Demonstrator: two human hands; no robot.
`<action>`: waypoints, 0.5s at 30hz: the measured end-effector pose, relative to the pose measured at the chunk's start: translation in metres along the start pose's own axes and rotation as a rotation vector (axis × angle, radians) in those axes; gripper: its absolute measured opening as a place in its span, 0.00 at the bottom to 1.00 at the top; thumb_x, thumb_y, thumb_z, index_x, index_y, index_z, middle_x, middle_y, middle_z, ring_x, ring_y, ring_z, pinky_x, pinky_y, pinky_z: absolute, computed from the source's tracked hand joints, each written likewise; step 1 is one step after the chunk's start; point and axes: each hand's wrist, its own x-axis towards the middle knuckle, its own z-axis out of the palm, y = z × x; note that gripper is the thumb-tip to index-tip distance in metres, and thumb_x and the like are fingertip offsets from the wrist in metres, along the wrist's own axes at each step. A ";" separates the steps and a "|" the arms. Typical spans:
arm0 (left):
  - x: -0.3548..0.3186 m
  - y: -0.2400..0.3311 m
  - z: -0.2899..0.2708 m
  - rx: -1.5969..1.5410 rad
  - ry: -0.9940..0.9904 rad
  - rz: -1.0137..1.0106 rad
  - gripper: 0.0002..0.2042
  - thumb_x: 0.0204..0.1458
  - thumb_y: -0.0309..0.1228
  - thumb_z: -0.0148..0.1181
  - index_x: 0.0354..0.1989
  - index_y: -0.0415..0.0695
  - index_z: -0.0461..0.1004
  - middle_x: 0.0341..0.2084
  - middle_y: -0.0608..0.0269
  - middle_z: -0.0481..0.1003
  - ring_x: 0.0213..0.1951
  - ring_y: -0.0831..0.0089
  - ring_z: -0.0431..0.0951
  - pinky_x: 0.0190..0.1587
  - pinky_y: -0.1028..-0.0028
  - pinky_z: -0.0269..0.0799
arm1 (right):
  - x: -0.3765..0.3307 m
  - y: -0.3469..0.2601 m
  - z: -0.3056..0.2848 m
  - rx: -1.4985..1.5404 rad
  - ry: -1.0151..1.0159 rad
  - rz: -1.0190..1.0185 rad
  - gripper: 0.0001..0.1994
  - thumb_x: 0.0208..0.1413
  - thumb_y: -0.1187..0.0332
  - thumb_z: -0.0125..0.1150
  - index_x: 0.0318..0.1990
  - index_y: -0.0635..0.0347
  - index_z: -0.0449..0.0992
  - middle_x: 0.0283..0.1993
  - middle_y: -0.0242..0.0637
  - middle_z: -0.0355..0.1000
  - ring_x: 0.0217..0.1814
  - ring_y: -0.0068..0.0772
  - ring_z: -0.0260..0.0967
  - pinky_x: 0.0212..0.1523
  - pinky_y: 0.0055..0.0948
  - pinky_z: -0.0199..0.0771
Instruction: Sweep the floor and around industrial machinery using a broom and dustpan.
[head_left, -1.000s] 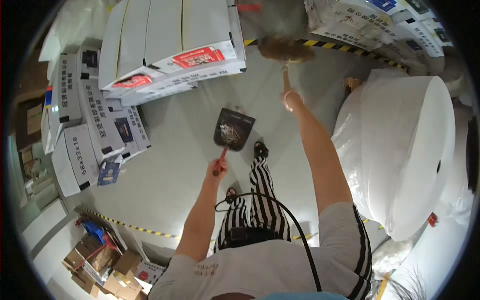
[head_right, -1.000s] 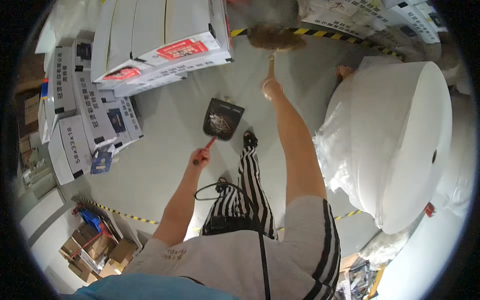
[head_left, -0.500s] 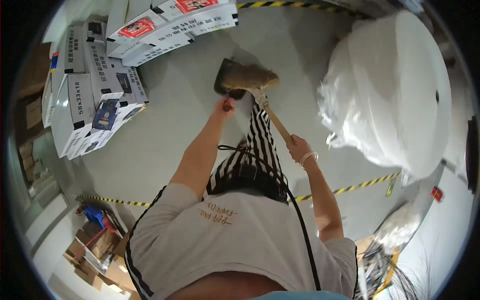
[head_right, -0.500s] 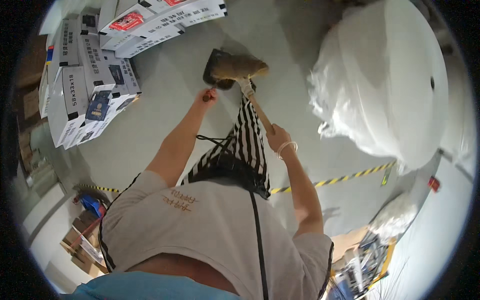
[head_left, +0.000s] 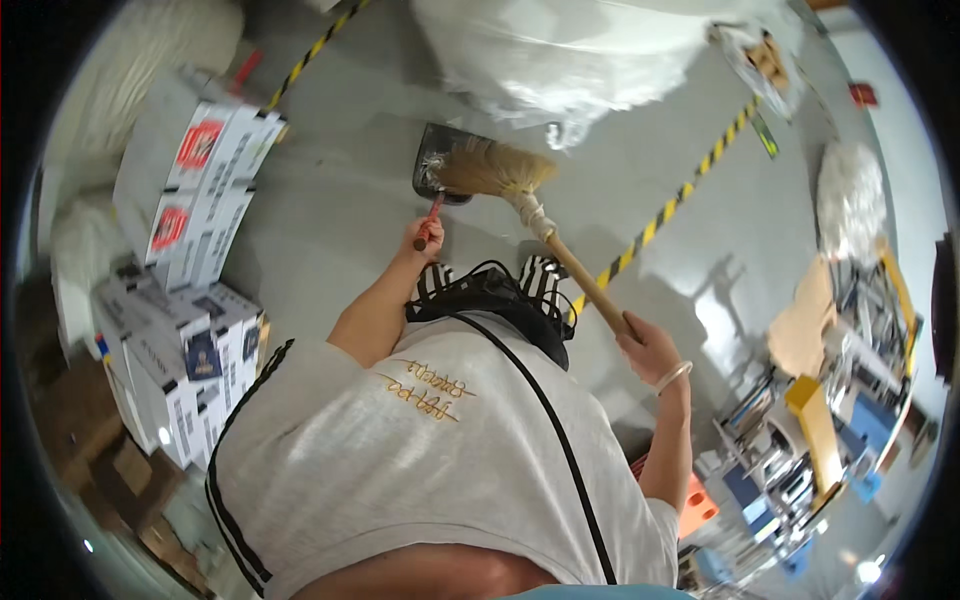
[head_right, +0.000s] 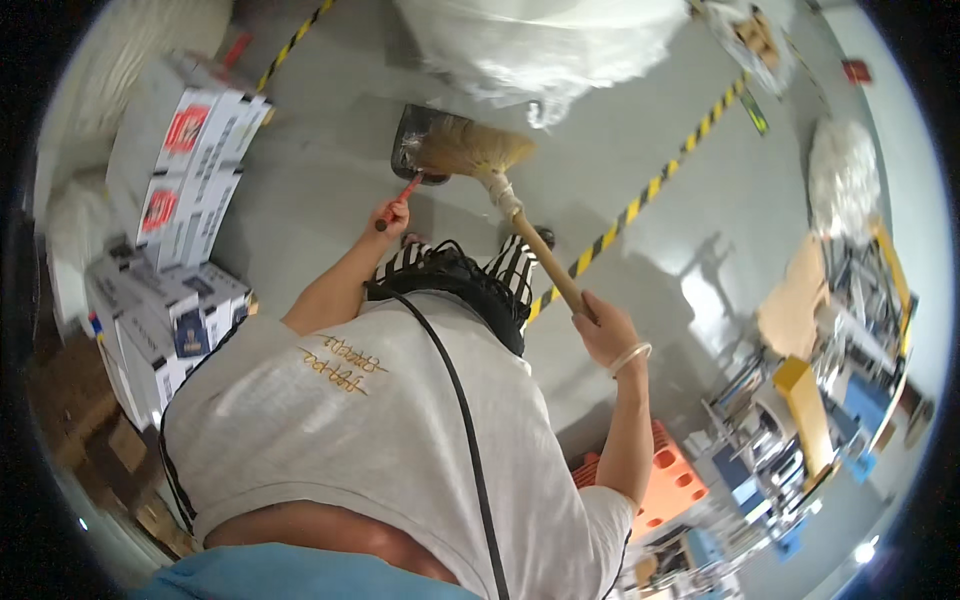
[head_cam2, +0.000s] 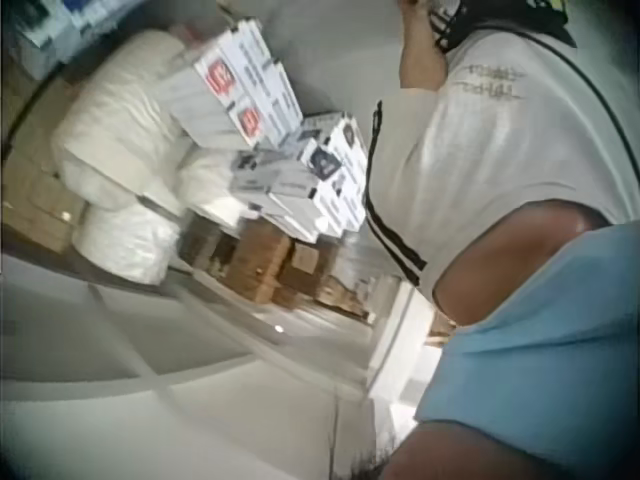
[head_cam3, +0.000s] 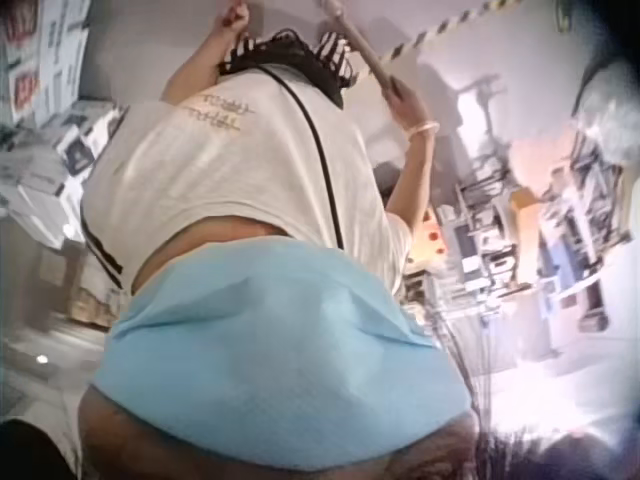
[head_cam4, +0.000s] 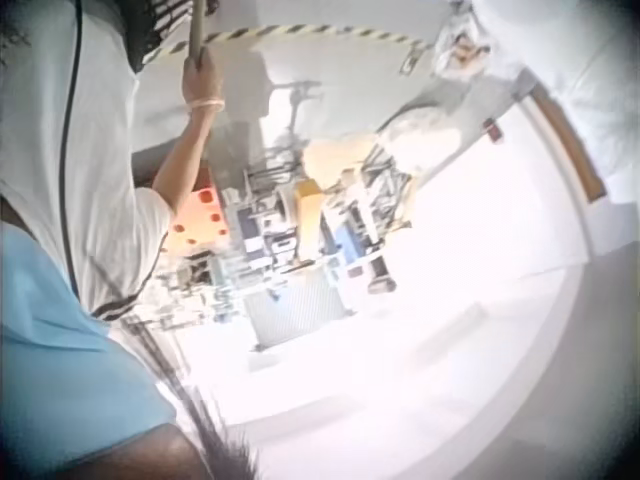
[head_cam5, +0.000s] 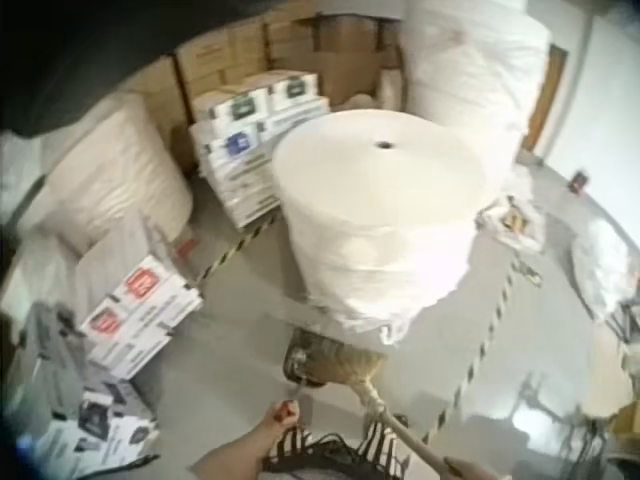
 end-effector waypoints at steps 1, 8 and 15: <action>0.018 -0.022 0.006 0.089 0.029 0.002 0.03 0.45 0.22 0.43 0.23 0.36 0.58 0.14 0.63 0.61 0.13 0.78 0.61 0.14 0.82 0.61 | -0.011 0.035 -0.007 0.191 0.053 -0.001 0.21 0.44 0.65 0.49 0.48 0.60 0.63 0.20 0.40 0.64 0.18 0.32 0.60 0.24 0.27 0.63; 0.101 -0.194 0.038 0.308 0.035 -0.193 0.06 0.45 0.22 0.45 0.29 0.33 0.59 0.16 0.61 0.63 0.16 0.74 0.65 0.20 0.79 0.65 | -0.084 0.166 -0.036 0.604 0.219 0.267 0.23 0.46 0.68 0.49 0.53 0.58 0.60 0.19 0.27 0.61 0.14 0.16 0.56 0.14 0.17 0.56; 0.139 -0.234 0.048 0.144 0.225 -0.221 0.12 0.40 0.20 0.45 0.34 0.27 0.56 0.24 0.51 0.63 0.15 0.73 0.65 0.15 0.81 0.69 | -0.016 0.218 -0.086 0.718 0.311 0.205 0.19 0.47 0.67 0.48 0.49 0.59 0.64 0.17 0.29 0.60 0.13 0.17 0.57 0.11 0.18 0.57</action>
